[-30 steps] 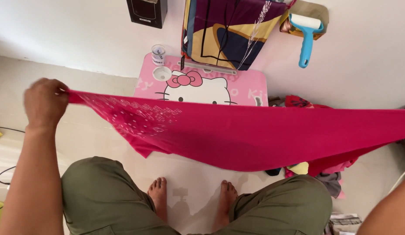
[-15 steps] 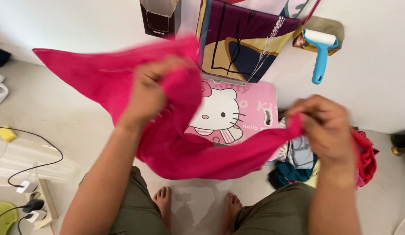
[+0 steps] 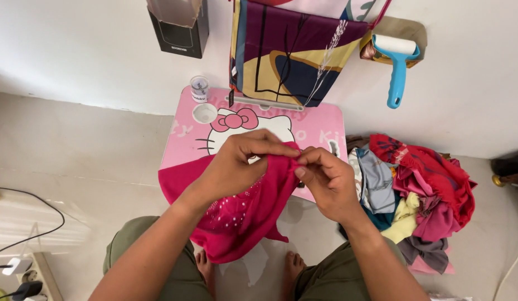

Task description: The person removes an orange cloth from a plastic bag and places it on a pink Hello Kitty board. They then pick up a pink cloth, unfold it, and use a lint roller to clean its surface. Finally, the person folds the pink cloth neatly on the board.

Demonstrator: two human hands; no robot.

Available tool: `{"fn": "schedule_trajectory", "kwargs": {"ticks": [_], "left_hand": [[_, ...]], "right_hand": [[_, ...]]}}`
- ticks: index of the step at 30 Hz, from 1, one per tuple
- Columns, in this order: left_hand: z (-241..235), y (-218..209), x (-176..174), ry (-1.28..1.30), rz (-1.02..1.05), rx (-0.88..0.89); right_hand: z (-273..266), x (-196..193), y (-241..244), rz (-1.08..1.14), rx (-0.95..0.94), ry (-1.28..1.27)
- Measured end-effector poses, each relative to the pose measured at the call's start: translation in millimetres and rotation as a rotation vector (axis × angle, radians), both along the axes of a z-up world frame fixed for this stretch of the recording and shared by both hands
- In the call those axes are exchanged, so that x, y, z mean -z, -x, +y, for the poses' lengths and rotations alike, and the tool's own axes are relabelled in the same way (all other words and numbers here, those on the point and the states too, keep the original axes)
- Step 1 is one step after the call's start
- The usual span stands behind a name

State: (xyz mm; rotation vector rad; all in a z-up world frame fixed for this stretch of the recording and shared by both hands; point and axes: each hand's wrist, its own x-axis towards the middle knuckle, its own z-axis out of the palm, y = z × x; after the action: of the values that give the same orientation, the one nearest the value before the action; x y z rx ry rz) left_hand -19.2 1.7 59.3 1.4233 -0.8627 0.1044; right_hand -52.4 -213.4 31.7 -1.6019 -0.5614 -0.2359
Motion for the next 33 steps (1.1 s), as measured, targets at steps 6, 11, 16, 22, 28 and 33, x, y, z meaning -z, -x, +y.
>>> {"fn": "schedule_trajectory", "kwargs": {"ticks": [6, 11, 16, 22, 28, 33], "left_hand": [[-15.2, -5.7, 11.9, 0.069, 0.345, 0.059], [-25.2, -6.7, 16.5, 0.046, 0.591, -0.072], [-37.4, -3.7, 19.8, 0.069, 0.685, -0.089], [-43.1, -1.9, 24.5, 0.139, 0.525, -0.174], [-39.6, -6.1, 27.7, 0.090, 0.403, -0.350], [-36.3, -14.0, 36.7, 0.094, 0.483, -0.397]], "right_hand": [[-3.3, -1.7, -7.5, -0.160, 0.202, 0.066], [0.9, -11.8, -3.8, -0.228, 0.267, 0.088], [-7.5, -5.8, -7.0, -0.223, 0.261, 0.103], [-17.3, 3.7, -11.7, -0.199, 0.246, 0.116], [-17.5, -6.9, -11.3, -0.277, 0.339, 0.161], [-27.4, 2.5, -16.6, -0.086, 0.278, 0.067]]}}
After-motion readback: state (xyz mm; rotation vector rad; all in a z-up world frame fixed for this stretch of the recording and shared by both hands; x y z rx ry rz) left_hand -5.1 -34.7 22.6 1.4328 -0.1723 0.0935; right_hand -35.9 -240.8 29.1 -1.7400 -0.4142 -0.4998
